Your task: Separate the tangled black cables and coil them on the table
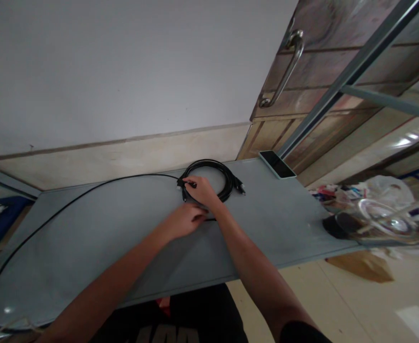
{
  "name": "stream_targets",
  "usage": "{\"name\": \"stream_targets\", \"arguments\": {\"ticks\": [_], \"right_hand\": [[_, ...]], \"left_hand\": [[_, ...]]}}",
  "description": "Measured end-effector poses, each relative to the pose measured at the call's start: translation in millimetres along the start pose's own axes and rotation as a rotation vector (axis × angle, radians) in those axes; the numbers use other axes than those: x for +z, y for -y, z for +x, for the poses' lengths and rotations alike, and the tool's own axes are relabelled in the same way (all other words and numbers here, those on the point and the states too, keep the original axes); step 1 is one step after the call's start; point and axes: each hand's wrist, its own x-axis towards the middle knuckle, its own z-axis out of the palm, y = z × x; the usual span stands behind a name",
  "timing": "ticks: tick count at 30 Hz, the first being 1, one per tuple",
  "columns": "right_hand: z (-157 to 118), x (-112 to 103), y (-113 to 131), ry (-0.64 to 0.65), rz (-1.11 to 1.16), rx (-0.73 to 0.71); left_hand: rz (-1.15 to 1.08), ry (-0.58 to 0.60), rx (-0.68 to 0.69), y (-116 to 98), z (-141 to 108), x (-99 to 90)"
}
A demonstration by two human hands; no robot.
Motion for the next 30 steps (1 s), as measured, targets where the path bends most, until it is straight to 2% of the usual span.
{"name": "stream_targets", "arguments": {"ticks": [1, 2, 4, 6, 8, 10, 12, 13, 19, 26, 30], "right_hand": [[-0.3, -1.3, 0.6, 0.008, 0.009, 0.003], [-0.7, -3.6, 1.7, 0.034, 0.023, 0.003], [-2.1, -9.2, 5.9, 0.145, 0.083, 0.012], [-4.4, -14.2, 11.4, 0.292, 0.195, 0.055], [-6.5, -17.5, 15.6, 0.393, 0.323, 0.129], [-7.2, -20.0, 15.9, 0.424, 0.400, 0.184], [-5.7, -23.7, 11.4, 0.386, 0.401, 0.197], [-4.3, -26.3, 7.8, 0.343, 0.386, 0.192], [3.8, -48.7, -15.3, 0.031, 0.247, 0.162], [4.6, -72.7, -32.9, -0.257, 0.239, 0.165], [6.1, -79.2, -41.4, -0.419, 0.131, 0.164]], "left_hand": [[-0.007, -0.101, -0.022, 8.5, -2.7, -9.8], [0.026, -0.254, -0.078, 17.4, -6.2, -19.1], [0.141, -0.520, -0.173, 34.2, -13.7, -33.9], [0.244, -0.618, -0.203, 46.5, -19.9, -42.3], [0.294, -0.530, -0.197, 53.8, -23.3, -45.6], [0.297, -0.358, -0.207, 58.5, -24.9, -47.3], [0.289, -0.246, -0.260, 63.6, -26.5, -51.0], [0.290, -0.231, -0.300, 66.7, -27.8, -54.0], [0.333, -0.322, -0.499, 84.9, -40.1, -76.3], [0.356, -0.377, -0.525, 90.2, -43.5, -90.6], [0.357, -0.366, -0.532, 105.1, -46.4, -98.6]]}}
